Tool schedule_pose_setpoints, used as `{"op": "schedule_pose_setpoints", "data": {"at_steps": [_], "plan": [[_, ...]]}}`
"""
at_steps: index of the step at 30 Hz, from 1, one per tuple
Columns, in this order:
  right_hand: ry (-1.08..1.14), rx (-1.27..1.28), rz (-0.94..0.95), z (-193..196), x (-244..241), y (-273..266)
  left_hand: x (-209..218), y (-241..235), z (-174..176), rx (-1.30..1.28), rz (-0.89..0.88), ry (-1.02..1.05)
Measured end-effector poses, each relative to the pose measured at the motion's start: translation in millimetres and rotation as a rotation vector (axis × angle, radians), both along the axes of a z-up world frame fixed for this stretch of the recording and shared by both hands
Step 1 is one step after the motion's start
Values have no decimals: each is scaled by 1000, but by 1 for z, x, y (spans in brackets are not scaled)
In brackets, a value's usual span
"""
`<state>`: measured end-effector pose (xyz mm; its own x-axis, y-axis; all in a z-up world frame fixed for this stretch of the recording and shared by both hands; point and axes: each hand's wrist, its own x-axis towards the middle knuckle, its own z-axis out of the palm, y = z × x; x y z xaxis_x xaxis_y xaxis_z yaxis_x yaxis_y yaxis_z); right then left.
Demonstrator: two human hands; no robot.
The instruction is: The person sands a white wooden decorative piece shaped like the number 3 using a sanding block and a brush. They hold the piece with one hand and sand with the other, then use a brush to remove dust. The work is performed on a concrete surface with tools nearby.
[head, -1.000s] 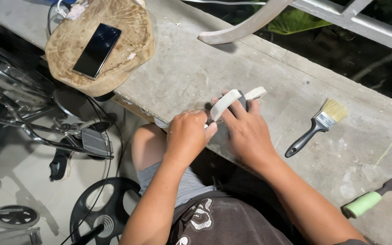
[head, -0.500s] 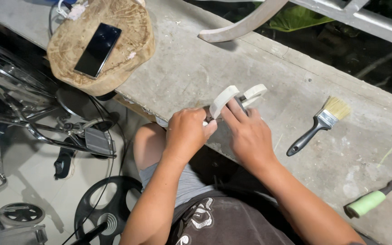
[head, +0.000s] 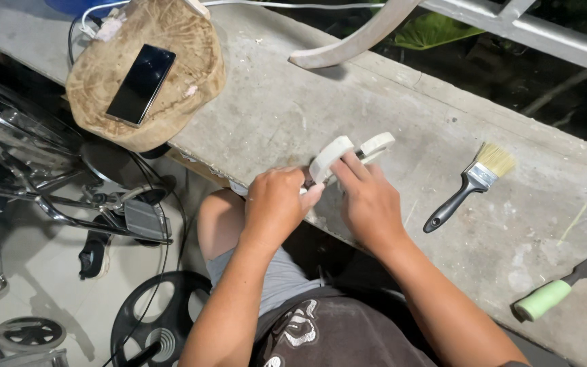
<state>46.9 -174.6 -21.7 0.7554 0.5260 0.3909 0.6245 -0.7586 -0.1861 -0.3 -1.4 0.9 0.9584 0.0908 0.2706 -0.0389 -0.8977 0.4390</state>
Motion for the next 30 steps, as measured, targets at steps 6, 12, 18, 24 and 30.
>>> {"op": "schedule_pose_setpoints", "data": {"at_steps": [6,12,18,24,30], "plan": [[223,16,4,5,-12,-12,-2,3,2,-64,-3,53],[97,59,-25,17,1,6,-3,1,-5,-20,-14,28],[47,-37,36,22,-22,-11,4,5,-7,-40,-18,43],[155,-32,-24,-2,-2,-6,-1,4,-4,-50,-8,17],[239,0,-49,14,-6,-8,2,6,-5,-48,-9,16]]}}
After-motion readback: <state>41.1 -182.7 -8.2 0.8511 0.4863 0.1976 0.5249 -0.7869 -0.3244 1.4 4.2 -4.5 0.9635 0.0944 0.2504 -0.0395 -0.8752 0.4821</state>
